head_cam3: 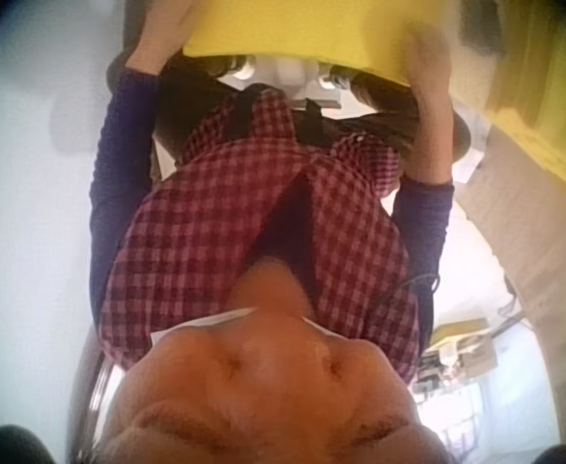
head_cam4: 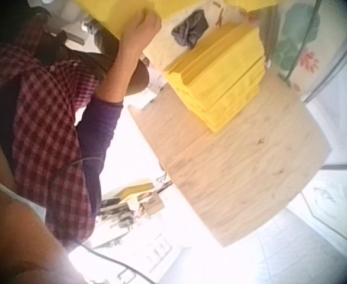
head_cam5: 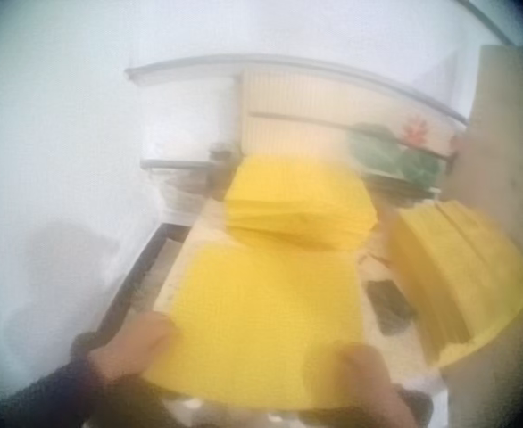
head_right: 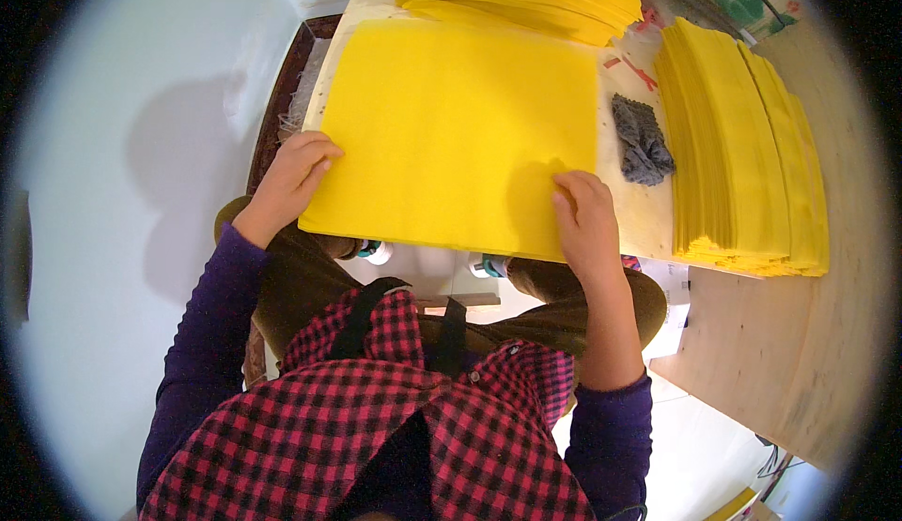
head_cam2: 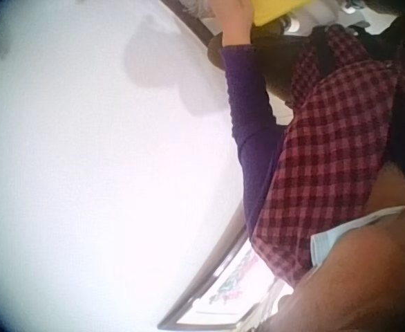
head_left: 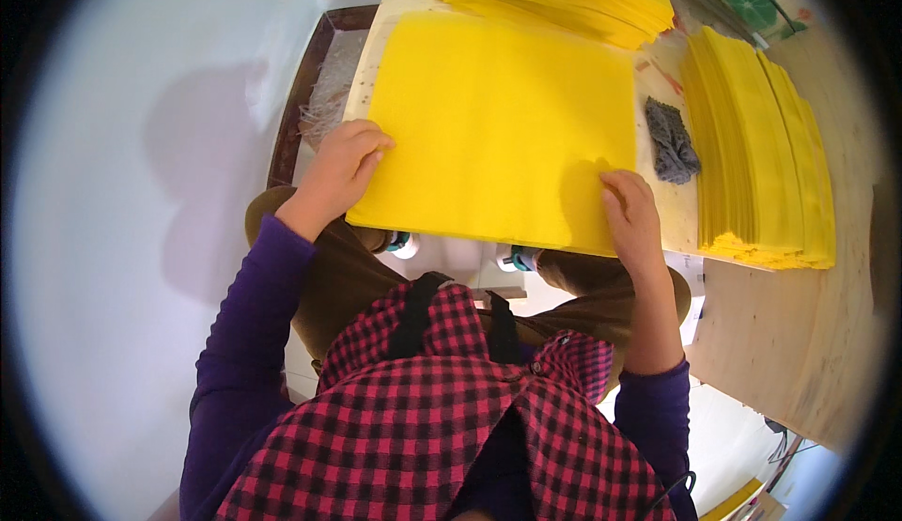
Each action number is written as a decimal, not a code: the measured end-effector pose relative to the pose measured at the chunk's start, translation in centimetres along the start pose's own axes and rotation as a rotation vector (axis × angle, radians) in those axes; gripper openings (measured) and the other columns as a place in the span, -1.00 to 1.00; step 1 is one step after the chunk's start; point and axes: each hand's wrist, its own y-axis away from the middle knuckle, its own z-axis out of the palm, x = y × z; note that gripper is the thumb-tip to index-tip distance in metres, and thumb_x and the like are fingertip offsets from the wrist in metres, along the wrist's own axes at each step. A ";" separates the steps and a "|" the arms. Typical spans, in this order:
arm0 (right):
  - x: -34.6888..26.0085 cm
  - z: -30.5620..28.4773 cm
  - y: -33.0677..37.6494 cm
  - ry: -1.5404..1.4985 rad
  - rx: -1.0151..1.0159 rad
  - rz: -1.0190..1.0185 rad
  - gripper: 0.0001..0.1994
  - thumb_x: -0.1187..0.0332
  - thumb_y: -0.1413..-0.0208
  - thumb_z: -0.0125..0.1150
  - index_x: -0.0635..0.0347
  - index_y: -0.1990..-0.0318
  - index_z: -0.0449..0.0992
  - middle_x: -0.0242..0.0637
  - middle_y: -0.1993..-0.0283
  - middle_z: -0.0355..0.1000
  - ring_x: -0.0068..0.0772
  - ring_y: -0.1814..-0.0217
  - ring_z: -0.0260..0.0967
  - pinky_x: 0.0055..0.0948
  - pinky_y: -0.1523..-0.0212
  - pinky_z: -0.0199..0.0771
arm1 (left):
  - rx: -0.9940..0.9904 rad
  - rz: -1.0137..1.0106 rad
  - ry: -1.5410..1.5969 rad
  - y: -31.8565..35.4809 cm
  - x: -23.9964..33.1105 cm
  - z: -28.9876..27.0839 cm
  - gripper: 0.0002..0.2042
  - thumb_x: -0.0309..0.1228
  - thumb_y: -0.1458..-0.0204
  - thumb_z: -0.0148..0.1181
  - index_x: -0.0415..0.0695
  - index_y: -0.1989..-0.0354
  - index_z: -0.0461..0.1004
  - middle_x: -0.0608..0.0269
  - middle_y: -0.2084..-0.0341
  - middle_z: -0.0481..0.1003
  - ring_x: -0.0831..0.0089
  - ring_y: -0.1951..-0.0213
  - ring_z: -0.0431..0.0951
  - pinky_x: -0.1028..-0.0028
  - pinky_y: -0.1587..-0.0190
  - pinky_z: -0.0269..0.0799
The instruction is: The person folds multiple yellow fabric sheets on a wooden table. They smooth each sheet, fold it in half, then fold again, and stack the finished pieces. The process is repeated for several sheets.
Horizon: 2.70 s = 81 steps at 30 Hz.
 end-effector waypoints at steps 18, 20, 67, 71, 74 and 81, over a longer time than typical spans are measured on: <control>1.9 0.0 -1.3 -0.056 0.102 0.041 -0.77 0.44 -0.14 0.08 0.30 0.07 0.47 -0.03 -0.02 0.42 -0.02 -0.13 0.30 -0.25 -0.18 0.25 | 0.072 -0.039 0.019 -0.2 0.6 0.2 -0.85 -0.56 -0.04 0.08 -0.22 0.21 0.48 0.04 0.18 0.46 0.06 0.06 0.42 0.26 -0.03 0.32; 2.4 -0.1 -1.4 -0.119 0.148 0.073 -0.76 0.44 -0.15 0.09 0.29 0.05 0.47 -0.05 -0.01 0.42 -0.06 -0.14 0.32 -0.29 -0.17 0.27 | 0.080 -0.049 0.025 -0.2 0.5 0.1 -0.82 -0.57 -0.04 0.08 -0.22 0.17 0.48 0.03 0.15 0.46 0.06 0.03 0.42 0.27 -0.05 0.32; 1.3 -1.1 1.4 0.104 0.166 -0.145 -0.84 0.58 0.08 0.27 0.26 0.28 0.55 -0.17 0.15 0.49 -0.11 0.03 0.39 -0.31 -0.02 0.38 | 0.265 -0.127 0.005 3.4 0.9 0.9 -0.86 -0.60 0.10 0.24 -0.22 0.31 0.55 0.12 0.20 0.53 0.13 0.12 0.51 0.31 0.03 0.42; 1.1 -0.8 1.2 0.086 0.202 -0.166 -0.88 0.56 0.09 0.25 0.26 0.33 0.54 -0.15 0.21 0.49 -0.07 0.08 0.40 -0.25 0.02 0.38 | 0.295 -0.113 -0.011 3.5 0.9 0.9 -0.87 -0.60 0.10 0.24 -0.22 0.34 0.55 0.11 0.23 0.54 0.13 0.13 0.52 0.30 0.04 0.42; 0.9 -0.8 1.3 0.072 0.204 -0.156 -0.89 0.56 0.07 0.25 0.26 0.33 0.54 -0.15 0.21 0.49 -0.07 0.08 0.40 -0.25 0.03 0.38 | 0.304 -0.115 0.009 3.4 0.9 0.8 -0.87 -0.60 0.10 0.24 -0.21 0.34 0.55 0.11 0.23 0.54 0.13 0.14 0.52 0.30 0.05 0.42; 0.8 -0.9 1.9 0.076 0.187 -0.128 -0.89 0.60 0.03 0.23 0.28 0.31 0.53 -0.14 0.16 0.49 -0.12 0.05 0.41 -0.32 0.00 0.40 | 0.284 -0.124 0.001 3.8 1.3 0.7 -0.86 -0.60 0.10 0.23 -0.21 0.32 0.55 0.13 0.22 0.53 0.13 0.13 0.51 0.30 0.05 0.41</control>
